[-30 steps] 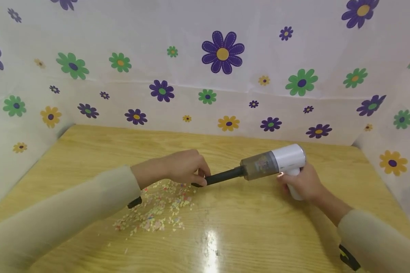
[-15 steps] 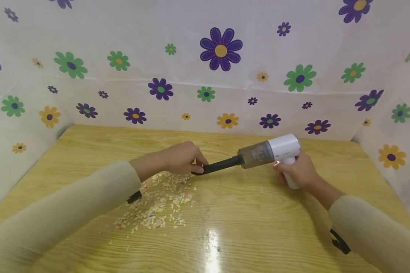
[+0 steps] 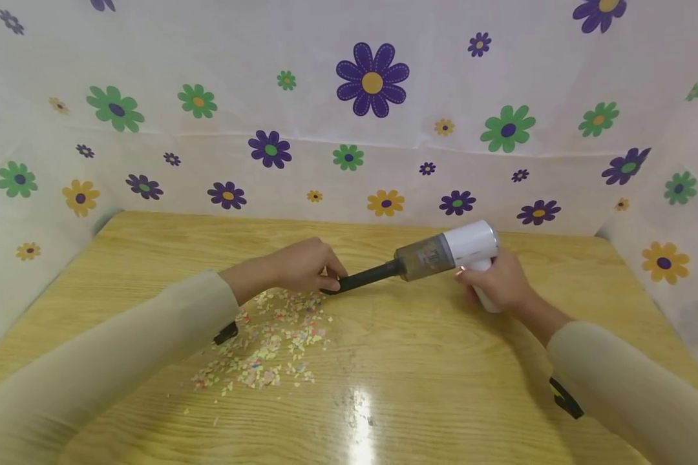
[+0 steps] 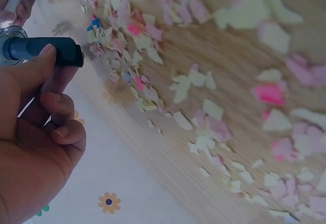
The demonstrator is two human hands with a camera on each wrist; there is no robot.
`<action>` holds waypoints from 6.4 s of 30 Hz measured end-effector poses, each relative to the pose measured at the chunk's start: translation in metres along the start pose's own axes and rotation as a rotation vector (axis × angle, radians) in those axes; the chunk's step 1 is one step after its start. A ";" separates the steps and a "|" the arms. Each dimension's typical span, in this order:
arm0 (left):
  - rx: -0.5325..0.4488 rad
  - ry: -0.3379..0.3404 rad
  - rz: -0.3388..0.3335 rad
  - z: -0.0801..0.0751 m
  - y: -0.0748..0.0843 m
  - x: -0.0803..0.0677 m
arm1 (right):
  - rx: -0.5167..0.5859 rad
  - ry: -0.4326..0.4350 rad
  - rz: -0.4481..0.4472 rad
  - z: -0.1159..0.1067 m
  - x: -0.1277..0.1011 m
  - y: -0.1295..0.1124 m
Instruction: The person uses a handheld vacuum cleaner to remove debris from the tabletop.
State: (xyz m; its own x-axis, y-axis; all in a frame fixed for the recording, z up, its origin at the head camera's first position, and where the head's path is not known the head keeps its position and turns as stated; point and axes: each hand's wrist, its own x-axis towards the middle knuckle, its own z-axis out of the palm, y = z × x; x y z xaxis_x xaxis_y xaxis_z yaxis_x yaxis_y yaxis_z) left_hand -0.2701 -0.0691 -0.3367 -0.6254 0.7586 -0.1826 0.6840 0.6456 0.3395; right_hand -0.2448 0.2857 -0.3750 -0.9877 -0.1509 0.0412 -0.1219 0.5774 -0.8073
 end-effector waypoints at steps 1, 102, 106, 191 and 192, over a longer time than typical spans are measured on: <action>-0.002 0.001 -0.003 0.000 -0.001 -0.001 | -0.004 -0.003 0.002 0.000 0.001 -0.001; -0.043 0.145 -0.093 -0.004 -0.098 -0.094 | -0.021 -0.106 0.015 0.100 0.065 -0.073; -0.045 0.148 -0.099 -0.004 -0.102 -0.098 | 0.001 -0.104 -0.006 0.105 0.065 -0.076; -0.103 0.143 -0.117 0.001 -0.083 -0.120 | 0.055 -0.203 -0.010 0.106 0.071 -0.078; -0.101 0.143 -0.113 0.001 -0.082 -0.119 | 0.053 -0.200 -0.009 0.105 0.071 -0.076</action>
State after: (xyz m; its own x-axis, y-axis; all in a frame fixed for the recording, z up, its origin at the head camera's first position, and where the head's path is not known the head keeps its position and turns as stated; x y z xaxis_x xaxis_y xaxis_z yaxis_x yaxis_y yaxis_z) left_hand -0.2512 -0.2120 -0.3437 -0.7478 0.6571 -0.0949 0.5697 0.7085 0.4165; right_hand -0.2952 0.1468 -0.3722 -0.9468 -0.3152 -0.0653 -0.1198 0.5332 -0.8375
